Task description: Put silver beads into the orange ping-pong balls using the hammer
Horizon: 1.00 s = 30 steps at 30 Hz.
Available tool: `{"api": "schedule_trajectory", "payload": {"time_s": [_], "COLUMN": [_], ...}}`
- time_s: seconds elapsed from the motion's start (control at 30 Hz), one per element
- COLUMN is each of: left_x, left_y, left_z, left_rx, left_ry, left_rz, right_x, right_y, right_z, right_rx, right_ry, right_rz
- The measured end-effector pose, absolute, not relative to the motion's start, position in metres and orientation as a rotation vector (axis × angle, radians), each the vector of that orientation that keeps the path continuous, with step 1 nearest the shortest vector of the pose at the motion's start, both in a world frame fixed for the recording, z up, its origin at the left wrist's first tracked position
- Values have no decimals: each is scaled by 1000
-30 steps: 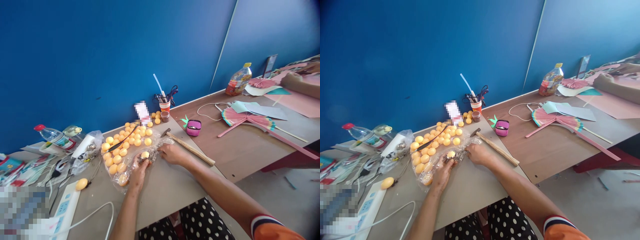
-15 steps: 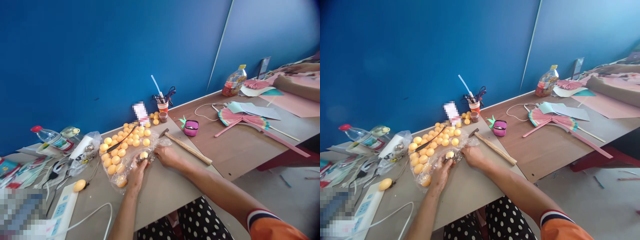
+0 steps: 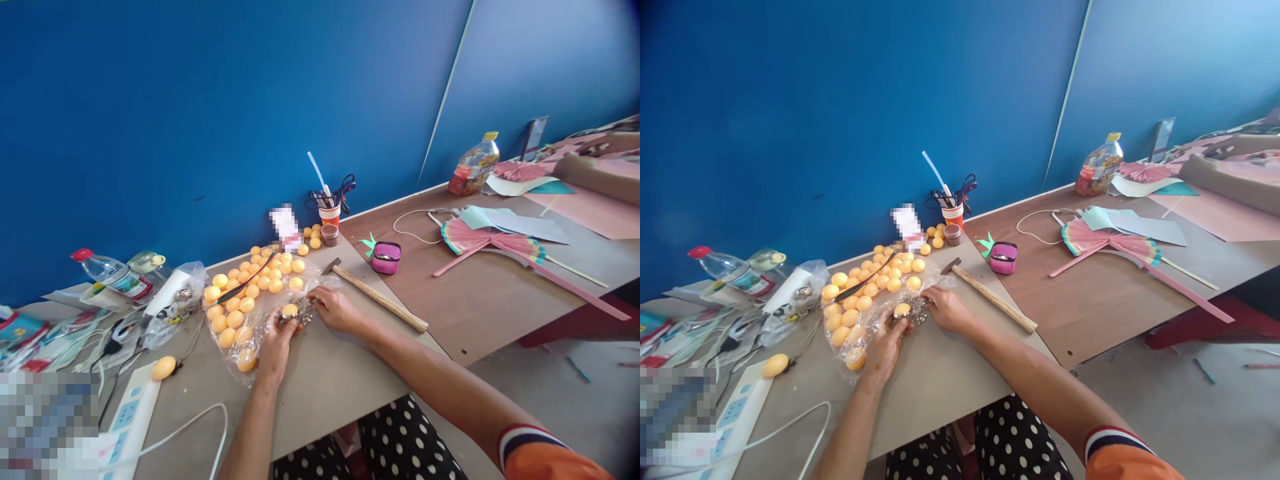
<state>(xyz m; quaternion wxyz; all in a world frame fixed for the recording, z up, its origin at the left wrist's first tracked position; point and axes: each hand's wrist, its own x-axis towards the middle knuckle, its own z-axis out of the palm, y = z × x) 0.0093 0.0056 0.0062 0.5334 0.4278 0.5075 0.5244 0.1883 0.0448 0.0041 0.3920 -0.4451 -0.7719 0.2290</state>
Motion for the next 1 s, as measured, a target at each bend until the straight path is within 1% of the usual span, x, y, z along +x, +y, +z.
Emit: {"api": "schedule_trajectory", "payload": {"time_s": [0.17, 0.3, 0.43, 0.57, 0.8, 1.0], "left_x": [10, 9, 9, 8, 9, 11], "left_y": [6, 6, 7, 7, 5, 4], "left_z": [7, 6, 5, 5, 6, 9], "left_rx": [1074, 1065, 1098, 1111, 1116, 1052], "left_ry": [1195, 1192, 1238, 1254, 1269, 1188], "left_rz": [1253, 1260, 1249, 1245, 1261, 1243], "right_x": [190, 190, 188, 184, 182, 180], "right_y": [46, 49, 49, 45, 42, 39], "right_z": [2, -1, -3, -3, 2, 7], "right_rx": [-1094, -1023, -1072, -1183, -1229, -1410], "right_ry": [-1959, -1971, -2042, -2103, -2188, -2229], "right_rz": [524, 385, 268, 259, 243, 237]}}
